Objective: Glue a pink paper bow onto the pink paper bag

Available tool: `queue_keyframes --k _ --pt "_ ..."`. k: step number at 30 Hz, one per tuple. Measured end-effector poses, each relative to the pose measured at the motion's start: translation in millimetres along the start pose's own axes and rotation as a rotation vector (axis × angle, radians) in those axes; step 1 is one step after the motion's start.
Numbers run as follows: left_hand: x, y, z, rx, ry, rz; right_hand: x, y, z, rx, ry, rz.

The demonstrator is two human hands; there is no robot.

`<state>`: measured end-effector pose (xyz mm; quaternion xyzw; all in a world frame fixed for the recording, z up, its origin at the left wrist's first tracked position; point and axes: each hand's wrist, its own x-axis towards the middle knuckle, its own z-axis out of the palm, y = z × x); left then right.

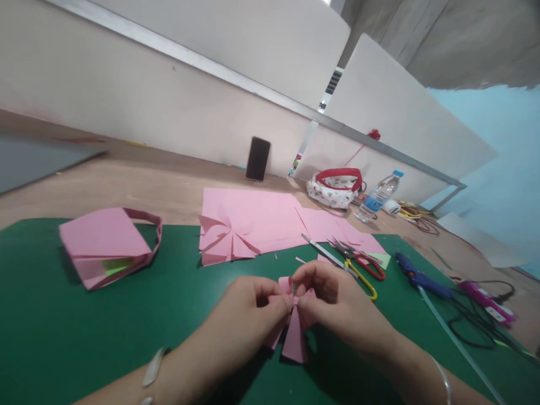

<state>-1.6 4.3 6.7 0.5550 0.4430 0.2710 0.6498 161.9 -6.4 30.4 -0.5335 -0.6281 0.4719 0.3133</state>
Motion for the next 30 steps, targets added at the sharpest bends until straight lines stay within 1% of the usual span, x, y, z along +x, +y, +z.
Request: queue_keyframes --k 7,11,15,20,23,30 --pt "-3.2 0.0 2.3 0.085 -0.009 0.018 -1.2 -1.6 1.8 -0.059 -0.012 0.001" --pt "-3.7 -0.9 4.2 0.099 -0.031 0.021 0.2 3.9 4.6 0.050 -0.035 0.016" --pt "-3.3 0.2 4.9 0.138 -0.009 0.033 1.0 7.2 7.5 0.114 -0.025 0.047" --pt "-1.7 -0.8 3.7 0.052 0.038 0.022 -0.1 5.3 6.6 0.204 -0.006 0.113" --pt "-0.7 -1.8 3.4 0.023 0.036 0.016 -0.9 2.8 4.2 0.242 -0.014 0.138" --pt "-3.0 0.1 3.9 0.057 0.015 0.004 -2.3 0.9 4.1 0.161 -0.011 0.123"
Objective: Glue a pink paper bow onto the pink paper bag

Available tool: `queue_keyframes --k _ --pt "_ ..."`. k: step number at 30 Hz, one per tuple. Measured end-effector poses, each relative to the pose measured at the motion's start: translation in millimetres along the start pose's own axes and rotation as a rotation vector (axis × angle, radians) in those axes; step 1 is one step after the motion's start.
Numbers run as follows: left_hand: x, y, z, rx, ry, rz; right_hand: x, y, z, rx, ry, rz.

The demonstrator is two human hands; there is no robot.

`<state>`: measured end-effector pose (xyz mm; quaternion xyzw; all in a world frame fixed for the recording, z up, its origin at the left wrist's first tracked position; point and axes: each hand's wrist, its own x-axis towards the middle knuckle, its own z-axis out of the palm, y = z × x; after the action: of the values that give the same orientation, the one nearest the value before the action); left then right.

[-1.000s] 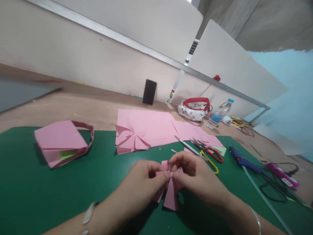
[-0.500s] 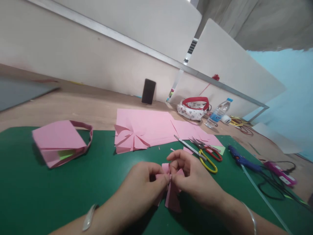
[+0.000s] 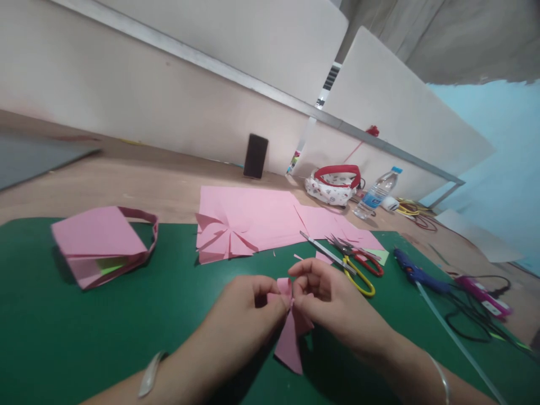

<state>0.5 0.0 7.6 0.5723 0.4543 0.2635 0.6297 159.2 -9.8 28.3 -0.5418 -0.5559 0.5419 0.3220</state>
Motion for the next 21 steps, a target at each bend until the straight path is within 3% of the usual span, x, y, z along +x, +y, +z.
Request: queue_keyframes --k 10,15,21 --pt "0.7 -4.9 1.9 0.047 0.005 0.013 3.6 4.4 3.8 -0.200 0.003 -0.083" --pt "0.3 1.1 1.7 0.046 0.021 0.028 3.0 3.2 1.8 -0.052 0.015 -0.012" --pt "1.8 1.9 -3.6 -0.002 0.329 0.095 5.5 2.1 -5.4 0.146 0.094 -0.019"
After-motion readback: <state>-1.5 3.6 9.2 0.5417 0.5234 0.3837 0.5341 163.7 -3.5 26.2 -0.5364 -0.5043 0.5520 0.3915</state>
